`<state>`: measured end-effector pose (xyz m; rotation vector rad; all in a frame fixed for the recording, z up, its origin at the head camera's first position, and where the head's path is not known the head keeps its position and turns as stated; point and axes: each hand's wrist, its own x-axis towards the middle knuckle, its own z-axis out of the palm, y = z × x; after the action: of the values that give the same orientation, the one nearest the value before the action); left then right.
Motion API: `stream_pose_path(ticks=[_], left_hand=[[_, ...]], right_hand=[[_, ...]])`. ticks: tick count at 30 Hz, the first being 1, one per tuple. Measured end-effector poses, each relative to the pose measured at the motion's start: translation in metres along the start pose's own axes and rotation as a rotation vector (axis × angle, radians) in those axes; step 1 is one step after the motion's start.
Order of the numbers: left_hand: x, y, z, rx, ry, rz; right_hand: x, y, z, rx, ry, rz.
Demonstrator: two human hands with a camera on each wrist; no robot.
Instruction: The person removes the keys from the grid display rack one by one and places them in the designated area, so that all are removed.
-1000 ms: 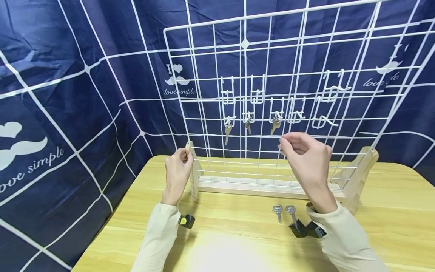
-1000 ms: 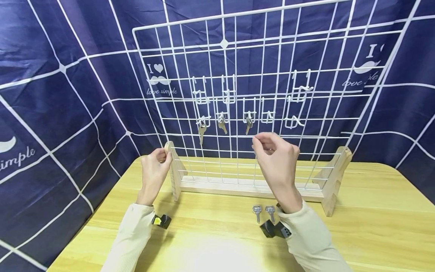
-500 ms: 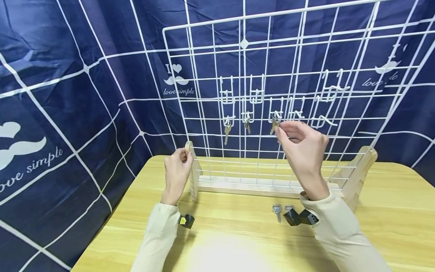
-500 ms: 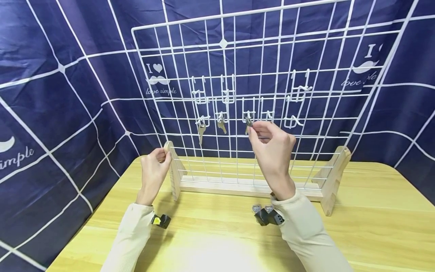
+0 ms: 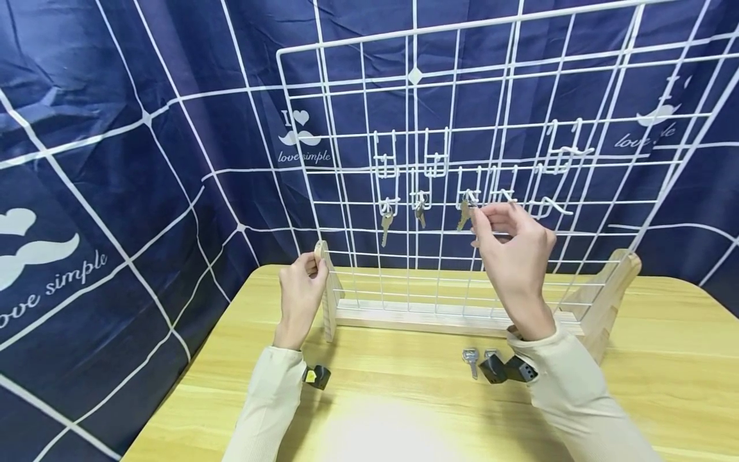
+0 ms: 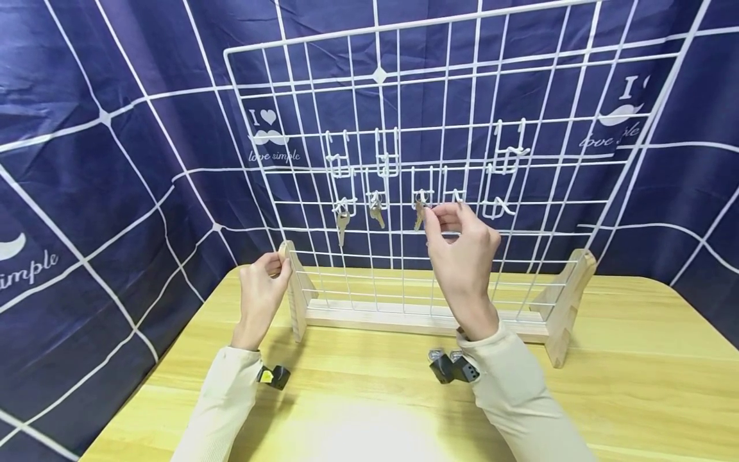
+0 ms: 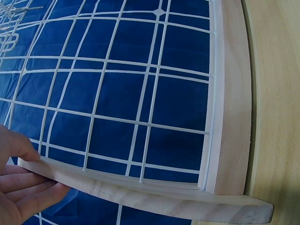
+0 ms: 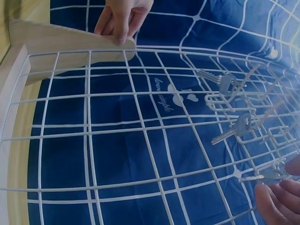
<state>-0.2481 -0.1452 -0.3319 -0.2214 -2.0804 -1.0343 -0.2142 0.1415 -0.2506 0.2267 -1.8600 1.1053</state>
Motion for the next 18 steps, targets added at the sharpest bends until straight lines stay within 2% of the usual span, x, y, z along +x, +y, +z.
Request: stream_pose_path(ticks=[8, 13, 18], left_hand=[[-0.0004, 0.0002, 0.0001, -0.002, -0.008, -0.015], [-0.0001, 0.0006, 0.0001, -0.002, -0.006, -0.015], [-0.0002, 0.0009, -0.0002, -0.005, -0.006, -0.015]], right_hand=[[-0.0007, 0.0, 0.0009, 0.045, 0.006, -0.006], [-0.0046, -0.0036, 0.0005, 0.086, 0.036, -0.019], [-0.0064, -0.0084, -0.001, 0.084, 0.106, -0.114]])
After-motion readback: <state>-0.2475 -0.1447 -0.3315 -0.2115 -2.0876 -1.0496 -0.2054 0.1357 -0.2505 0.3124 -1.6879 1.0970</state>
